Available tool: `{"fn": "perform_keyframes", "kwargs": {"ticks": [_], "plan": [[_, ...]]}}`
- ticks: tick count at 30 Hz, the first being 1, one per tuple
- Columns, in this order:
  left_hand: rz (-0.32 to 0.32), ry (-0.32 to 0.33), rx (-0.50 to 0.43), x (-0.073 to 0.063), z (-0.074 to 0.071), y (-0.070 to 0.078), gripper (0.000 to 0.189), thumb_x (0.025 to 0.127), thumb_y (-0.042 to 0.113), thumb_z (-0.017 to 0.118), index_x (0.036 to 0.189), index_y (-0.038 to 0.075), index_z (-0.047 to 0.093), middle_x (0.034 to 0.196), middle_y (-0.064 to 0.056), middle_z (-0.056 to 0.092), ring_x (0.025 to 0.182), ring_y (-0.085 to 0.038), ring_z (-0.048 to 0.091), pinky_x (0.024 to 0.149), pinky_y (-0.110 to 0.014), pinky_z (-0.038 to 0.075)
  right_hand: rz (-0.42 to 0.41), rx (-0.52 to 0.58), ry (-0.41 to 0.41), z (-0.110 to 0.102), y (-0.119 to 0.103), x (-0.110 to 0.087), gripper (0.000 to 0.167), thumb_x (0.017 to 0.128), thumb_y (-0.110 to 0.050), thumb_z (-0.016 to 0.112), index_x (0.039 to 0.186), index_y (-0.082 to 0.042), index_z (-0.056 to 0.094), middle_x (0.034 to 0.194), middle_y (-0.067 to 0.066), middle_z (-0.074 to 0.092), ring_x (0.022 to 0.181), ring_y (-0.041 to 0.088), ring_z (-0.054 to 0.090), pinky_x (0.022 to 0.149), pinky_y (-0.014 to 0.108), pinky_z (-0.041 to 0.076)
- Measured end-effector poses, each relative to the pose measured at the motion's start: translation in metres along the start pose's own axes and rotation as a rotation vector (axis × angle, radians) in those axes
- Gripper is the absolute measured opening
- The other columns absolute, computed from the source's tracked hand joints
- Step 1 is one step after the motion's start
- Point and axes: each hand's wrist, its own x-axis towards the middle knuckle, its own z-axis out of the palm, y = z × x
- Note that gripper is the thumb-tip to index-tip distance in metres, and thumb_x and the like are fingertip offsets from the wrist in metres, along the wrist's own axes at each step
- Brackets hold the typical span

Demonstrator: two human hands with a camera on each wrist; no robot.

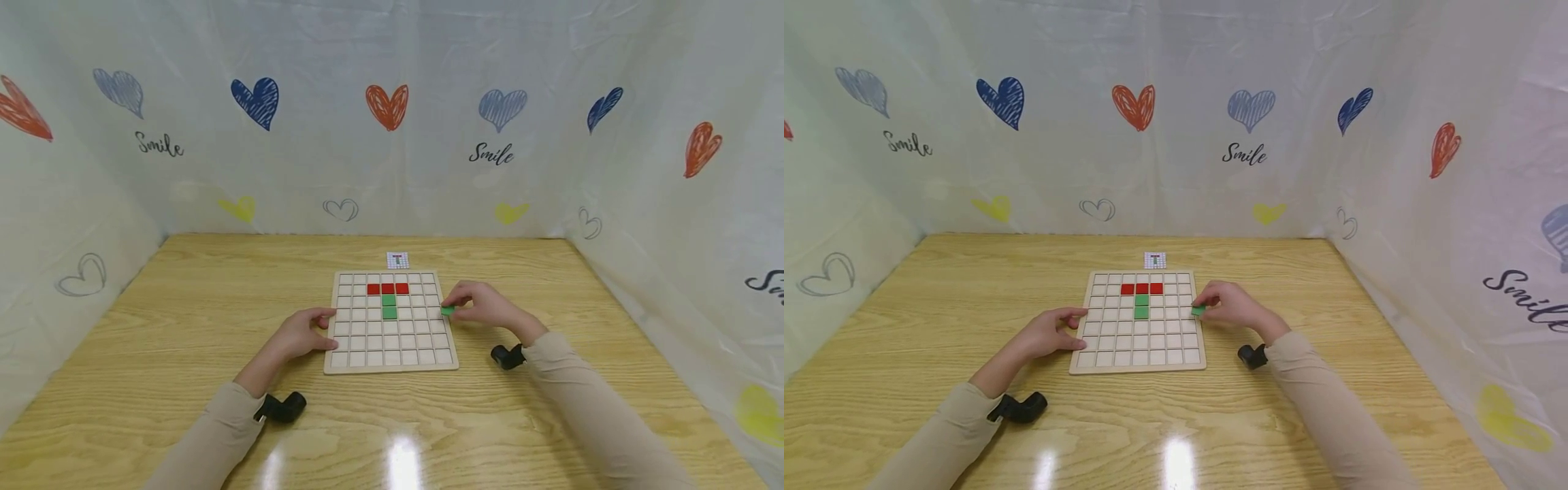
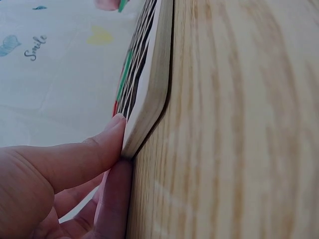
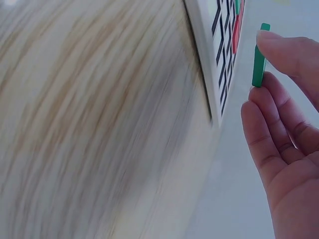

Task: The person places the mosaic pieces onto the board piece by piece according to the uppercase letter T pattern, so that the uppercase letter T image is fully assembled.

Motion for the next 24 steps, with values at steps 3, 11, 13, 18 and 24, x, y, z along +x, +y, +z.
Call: {"fn": "perform_keyframes", "kwargs": {"ticks": [3,11,13,18,24], "plan": [[0.000,-0.002,-0.007,0.000,0.000,-0.001,0.062,0.072,0.011,0.080,0.127,-0.001,0.054,0.099,-0.010,0.053,0.091,-0.026,0.046,0.082,-0.039,0.035,-0.006,0.007,-0.008,0.004,-0.005,0.006,0.016,0.081,-0.004,0.071,0.097,-0.003,0.071,0.096,0.006,0.063,0.085,0.022,0.057,0.078,0.041,0.047],[0.013,-0.001,-0.012,0.002,0.000,-0.001,0.062,0.072,0.011,0.081,0.127,-0.001,0.054,0.099,-0.010,0.054,0.092,-0.026,0.047,0.083,-0.039,0.035,-0.013,-0.001,-0.035,0.012,-0.015,0.020,0.017,0.080,-0.003,0.071,0.098,-0.004,0.072,0.096,0.003,0.062,0.086,0.018,0.056,0.079,0.037,0.047],[0.012,-0.001,-0.016,0.002,-0.001,-0.001,0.062,0.072,0.011,0.080,0.127,-0.001,0.054,0.099,-0.011,0.054,0.091,-0.026,0.047,0.082,-0.039,0.035,-0.029,0.003,-0.046,0.014,-0.017,0.024,0.017,0.080,-0.002,0.071,0.097,-0.003,0.072,0.096,0.003,0.061,0.084,0.018,0.056,0.078,0.037,0.047],[0.014,-0.002,-0.015,0.001,0.000,0.000,0.061,0.073,0.010,0.080,0.127,-0.002,0.054,0.099,-0.011,0.054,0.091,-0.026,0.047,0.082,-0.038,0.036,-0.061,0.024,-0.067,0.023,-0.022,0.032,0.018,0.080,-0.001,0.071,0.097,-0.002,0.072,0.095,0.004,0.062,0.083,0.018,0.055,0.076,0.032,0.047],[0.006,0.000,-0.013,0.001,0.000,0.001,0.061,0.073,0.010,0.080,0.127,-0.002,0.054,0.099,-0.011,0.054,0.090,-0.026,0.047,0.081,-0.038,0.036,-0.079,0.028,-0.095,0.034,-0.027,0.041,0.019,0.080,-0.002,0.071,0.099,-0.003,0.071,0.095,0.004,0.061,0.084,0.017,0.055,0.078,0.030,0.047]]}}
